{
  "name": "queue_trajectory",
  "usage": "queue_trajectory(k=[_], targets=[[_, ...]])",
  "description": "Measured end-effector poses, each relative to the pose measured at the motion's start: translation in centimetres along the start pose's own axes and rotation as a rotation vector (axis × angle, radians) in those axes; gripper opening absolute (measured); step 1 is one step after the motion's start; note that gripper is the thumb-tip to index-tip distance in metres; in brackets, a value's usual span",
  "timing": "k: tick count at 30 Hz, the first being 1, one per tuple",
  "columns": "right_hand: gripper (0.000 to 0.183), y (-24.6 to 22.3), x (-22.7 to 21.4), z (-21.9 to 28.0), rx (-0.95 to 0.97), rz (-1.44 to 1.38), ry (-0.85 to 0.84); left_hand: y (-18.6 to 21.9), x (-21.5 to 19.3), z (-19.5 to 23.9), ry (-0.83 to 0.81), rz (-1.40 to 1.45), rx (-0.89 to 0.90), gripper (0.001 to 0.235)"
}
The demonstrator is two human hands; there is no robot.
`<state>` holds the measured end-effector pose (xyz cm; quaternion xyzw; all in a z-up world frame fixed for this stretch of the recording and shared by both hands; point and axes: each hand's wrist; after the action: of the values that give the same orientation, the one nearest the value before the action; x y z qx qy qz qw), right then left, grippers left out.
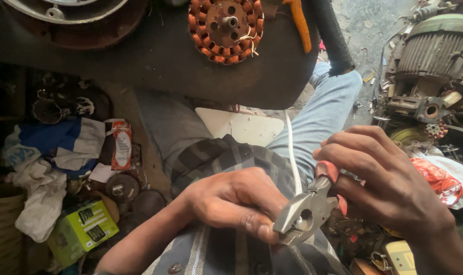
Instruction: The person strips the outer insulation from a white cable and then strips the individual colored wires using pliers.
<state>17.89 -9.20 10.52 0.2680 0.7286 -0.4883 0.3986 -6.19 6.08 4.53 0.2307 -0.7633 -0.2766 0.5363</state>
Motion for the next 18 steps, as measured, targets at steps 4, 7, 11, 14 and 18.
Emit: queue_trajectory(k=[4, 7, 11, 14, 18], targets=[[0.038, -0.6, -0.6, -0.3, 0.03, 0.089, -0.058, 0.4, -0.2, 0.0, 0.002, -0.102, 0.021, 0.028], [0.04, -0.5, -1.1, -0.4, 0.005, 0.121, -0.098, 0.6, -0.4, 0.1, -0.003, -0.148, 0.014, 0.027], [0.042, -0.4, -1.3, -0.3, -0.022, 0.088, -0.111, 0.4, -0.3, 0.1, -0.016, -0.077, 0.036, 0.028], [0.042, -0.2, -1.1, -0.4, -0.046, 0.042, -0.089, 0.2, -0.2, 0.2, -0.011, -0.051, 0.023, 0.027], [0.042, 0.0, -1.0, -0.3, -0.069, 0.028, -0.077, 0.0, -0.3, 0.3, -0.012, 0.019, 0.005, 0.027]])
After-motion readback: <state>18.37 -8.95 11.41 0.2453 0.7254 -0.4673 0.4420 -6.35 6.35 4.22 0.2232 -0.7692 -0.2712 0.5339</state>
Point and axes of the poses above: each hand's wrist, its own z-axis away from the middle knuckle, its own x-axis out of the palm, y = z × x, and after that the axes turned 1 degree about x, right-handed
